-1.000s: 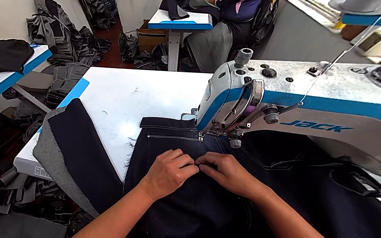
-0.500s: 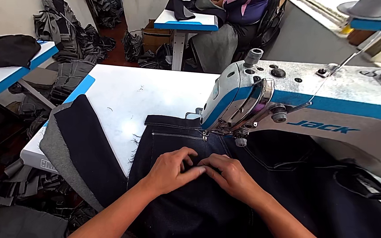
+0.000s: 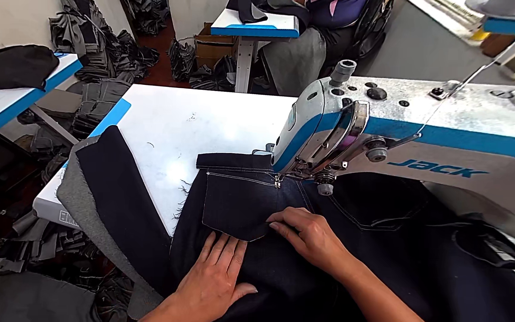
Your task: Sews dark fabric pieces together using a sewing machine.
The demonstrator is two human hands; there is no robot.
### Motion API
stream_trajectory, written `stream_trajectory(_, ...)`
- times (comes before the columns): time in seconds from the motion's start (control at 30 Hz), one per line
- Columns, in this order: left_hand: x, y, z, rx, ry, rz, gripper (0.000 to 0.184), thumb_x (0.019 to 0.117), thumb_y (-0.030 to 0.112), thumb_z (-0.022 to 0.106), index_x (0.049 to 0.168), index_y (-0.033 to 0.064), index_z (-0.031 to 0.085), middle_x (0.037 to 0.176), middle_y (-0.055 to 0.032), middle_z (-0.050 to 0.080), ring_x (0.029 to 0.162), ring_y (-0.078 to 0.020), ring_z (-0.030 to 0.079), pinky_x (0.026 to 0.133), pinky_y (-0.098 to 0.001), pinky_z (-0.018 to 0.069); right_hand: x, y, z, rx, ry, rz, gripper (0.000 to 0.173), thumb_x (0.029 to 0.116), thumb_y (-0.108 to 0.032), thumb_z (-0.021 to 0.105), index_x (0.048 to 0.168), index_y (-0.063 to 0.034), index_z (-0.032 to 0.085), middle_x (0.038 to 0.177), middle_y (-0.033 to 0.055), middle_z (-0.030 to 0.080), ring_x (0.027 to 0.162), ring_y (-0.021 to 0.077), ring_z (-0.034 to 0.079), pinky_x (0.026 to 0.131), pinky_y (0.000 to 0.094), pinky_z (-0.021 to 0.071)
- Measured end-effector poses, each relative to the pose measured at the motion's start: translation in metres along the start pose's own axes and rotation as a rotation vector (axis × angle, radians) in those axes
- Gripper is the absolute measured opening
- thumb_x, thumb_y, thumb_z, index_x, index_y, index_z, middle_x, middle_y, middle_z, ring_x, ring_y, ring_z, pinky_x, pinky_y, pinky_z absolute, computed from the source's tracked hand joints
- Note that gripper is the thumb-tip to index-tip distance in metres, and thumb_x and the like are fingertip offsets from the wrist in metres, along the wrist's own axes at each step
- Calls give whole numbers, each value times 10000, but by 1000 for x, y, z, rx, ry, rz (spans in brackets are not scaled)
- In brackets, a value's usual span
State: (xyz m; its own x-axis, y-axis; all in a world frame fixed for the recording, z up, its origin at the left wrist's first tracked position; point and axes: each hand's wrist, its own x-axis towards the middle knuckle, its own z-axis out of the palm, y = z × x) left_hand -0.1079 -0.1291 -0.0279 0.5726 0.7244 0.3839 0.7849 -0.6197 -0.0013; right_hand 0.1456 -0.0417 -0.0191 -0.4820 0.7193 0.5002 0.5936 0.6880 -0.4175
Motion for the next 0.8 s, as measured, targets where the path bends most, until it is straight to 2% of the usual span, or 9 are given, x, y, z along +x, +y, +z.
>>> stream_trajectory(0.07, 2, -7, -6, -63, 36, 27, 680, 1045, 577, 371, 1283, 19, 678, 1260, -152, 711, 1211, -311, 670, 1044, -514, 508, 1, 1, 0, -3, -1, -6, 257, 993, -298, 544, 966, -171, 765, 852, -72, 707, 851, 67, 670, 800, 249, 535)
stream_trajectory(0.13, 9, -21, -16, -172, 177, 61, 441, 1064, 419, 483, 1033, 76, 759, 1009, -85, 772, 1019, -230, 738, 932, -399, 579, 1, 3, 0, -1, 0, -11, 257, 993, -300, 543, 968, -176, 767, 857, -76, 709, 850, 63, 668, 796, 245, 532)
stream_trajectory(0.2, 21, -31, -29, -189, 328, 86, 264, 1028, 314, 591, 927, 113, 729, 842, -32, 719, 874, -176, 693, 847, -319, 551, -1, 4, -1, 5, 4, -17, 256, 993, -298, 545, 965, -177, 768, 857, -78, 711, 850, 61, 667, 796, 242, 530)
stream_trajectory(0.27, 37, -34, -34, -156, 387, 38, 241, 976, 366, 662, 953, 137, 733, 868, -16, 707, 906, -175, 653, 874, -331, 498, -2, 4, -1, 3, 6, -21, 251, 990, -295, 548, 965, -174, 767, 859, -76, 710, 857, 61, 668, 805, 241, 532)
stream_trajectory(0.33, 55, -32, -32, -143, 291, -28, 366, 931, 488, 668, 1023, 143, 747, 954, -14, 719, 992, -200, 658, 927, -386, 498, -2, 4, -1, -1, 8, -24, 246, 986, -292, 552, 964, -174, 767, 858, -73, 708, 865, 60, 669, 811, 236, 534)
stream_trajectory(0.4, 65, -26, -22, -144, 156, -54, 417, 906, 524, 666, 1022, 133, 757, 948, -14, 736, 986, -207, 689, 916, -406, 533, -2, 4, -1, -2, 15, -36, 245, 987, -288, 556, 960, -172, 770, 861, -70, 713, 884, 62, 675, 831, 234, 539)
stream_trajectory(0.53, 63, -21, -5, -193, 67, -80, 245, 916, 343, 696, 986, 123, 780, 868, -23, 740, 861, -205, 720, 734, -348, 589, -4, 4, -2, -14, 23, -74, 246, 989, -281, 570, 949, -161, 781, 883, -61, 744, 933, 66, 700, 922, 251, 542)
stream_trajectory(0.67, 54, -32, -4, -410, 73, -186, 300, 912, 394, 711, 1044, 136, 787, 912, 0, 754, 891, -166, 721, 792, -332, 593, -4, 5, -1, -6, 51, -112, 232, 979, -251, 592, 930, -140, 790, 869, -40, 759, 938, 84, 718, 946, 254, 542)
stream_trajectory(0.8, 47, -39, 0, -504, 156, -164, 259, 922, 353, 712, 1022, 127, 790, 918, 27, 770, 892, -106, 722, 828, -265, 581, -5, 4, 0, -14, 84, -138, 209, 959, -229, 617, 924, -129, 797, 847, -28, 763, 904, 90, 736, 942, 265, 566)
